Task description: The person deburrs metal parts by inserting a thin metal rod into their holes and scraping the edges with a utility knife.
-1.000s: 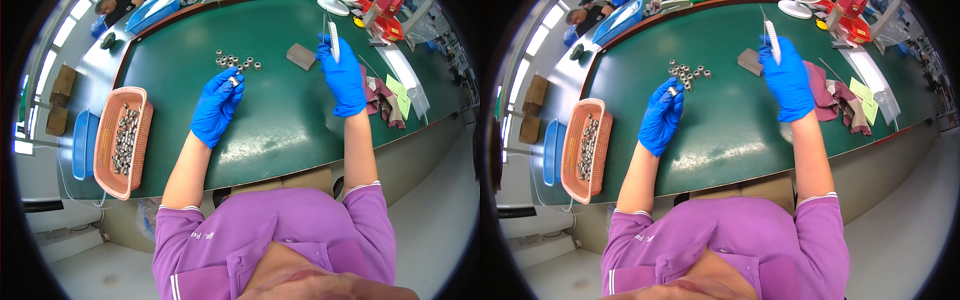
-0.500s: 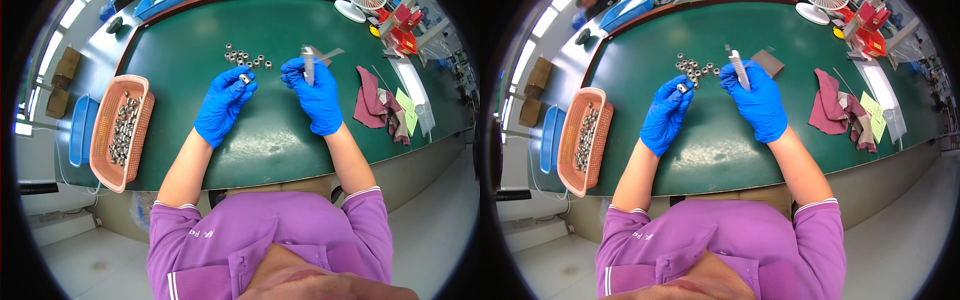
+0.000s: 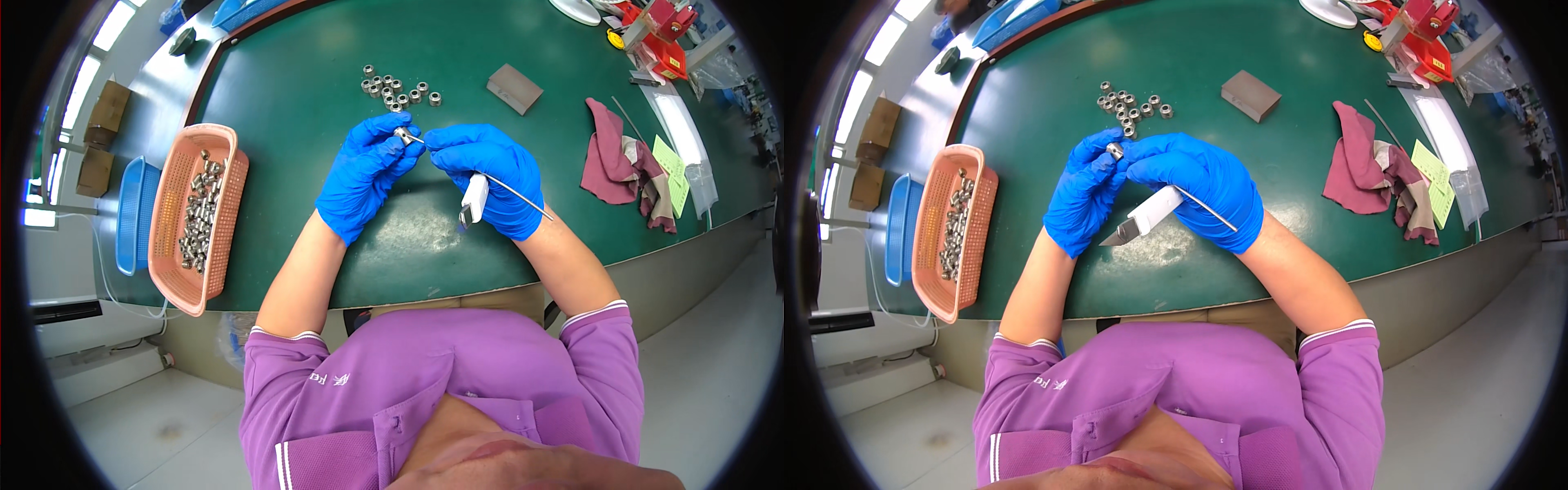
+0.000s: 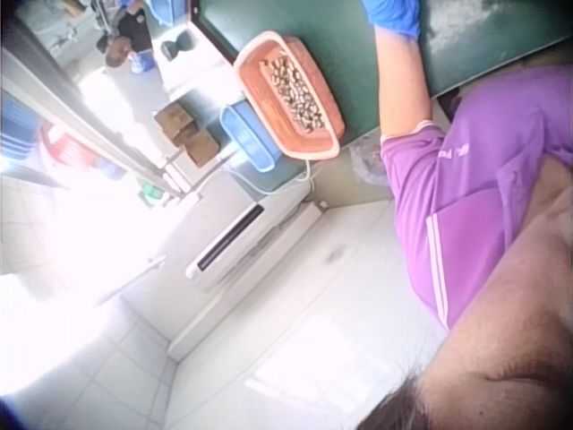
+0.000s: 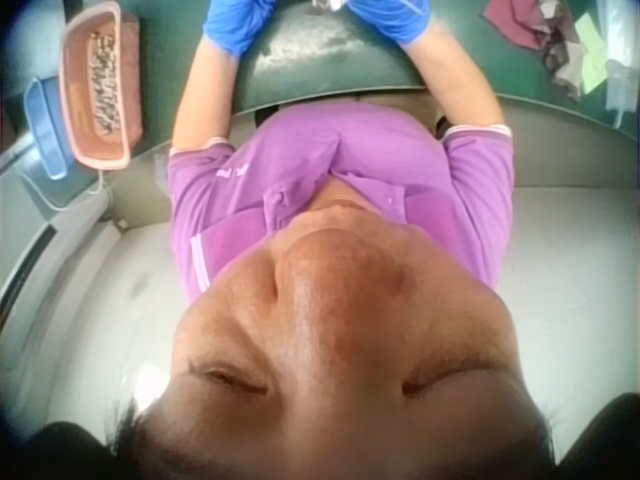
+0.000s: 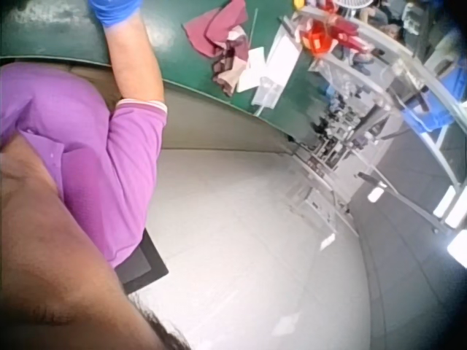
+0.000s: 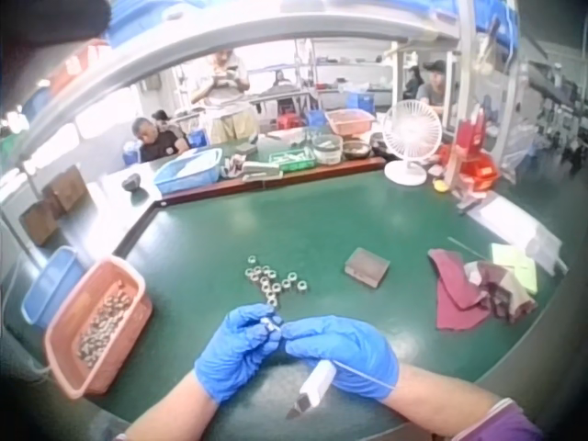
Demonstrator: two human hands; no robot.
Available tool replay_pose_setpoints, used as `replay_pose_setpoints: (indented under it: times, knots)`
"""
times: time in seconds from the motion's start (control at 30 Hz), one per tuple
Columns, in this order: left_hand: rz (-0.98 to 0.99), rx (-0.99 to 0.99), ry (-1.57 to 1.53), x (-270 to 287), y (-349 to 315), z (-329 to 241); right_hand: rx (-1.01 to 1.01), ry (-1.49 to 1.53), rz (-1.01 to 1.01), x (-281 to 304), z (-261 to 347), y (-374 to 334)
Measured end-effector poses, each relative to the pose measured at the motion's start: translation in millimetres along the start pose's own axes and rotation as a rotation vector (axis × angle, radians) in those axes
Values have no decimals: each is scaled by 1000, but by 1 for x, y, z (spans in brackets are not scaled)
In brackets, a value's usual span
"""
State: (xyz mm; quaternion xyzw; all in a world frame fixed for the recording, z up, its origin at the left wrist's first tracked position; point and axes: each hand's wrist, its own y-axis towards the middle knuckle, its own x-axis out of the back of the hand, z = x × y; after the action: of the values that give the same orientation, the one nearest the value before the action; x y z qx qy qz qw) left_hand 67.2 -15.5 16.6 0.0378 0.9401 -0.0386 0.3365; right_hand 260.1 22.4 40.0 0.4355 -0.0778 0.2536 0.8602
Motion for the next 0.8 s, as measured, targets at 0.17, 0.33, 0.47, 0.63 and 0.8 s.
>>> replay_pose_setpoints:
  times: [0.17,0.33,0.47,0.63,0.8]
  knots:
    - [9,-5,-2,1,1,2,83,-87,-22,-3,-3,2]
    - [-32,-25,66,3,1,4,63,-145,35,-2,4,5]
    - [-36,-108,318,3,2,7,14,-127,28,-5,3,3]
    - [-78,-91,209,-3,2,0,56,21,-151,-5,-3,1]
    - [-87,-35,98,-7,0,-6,-240,299,-400,-12,-10,0]
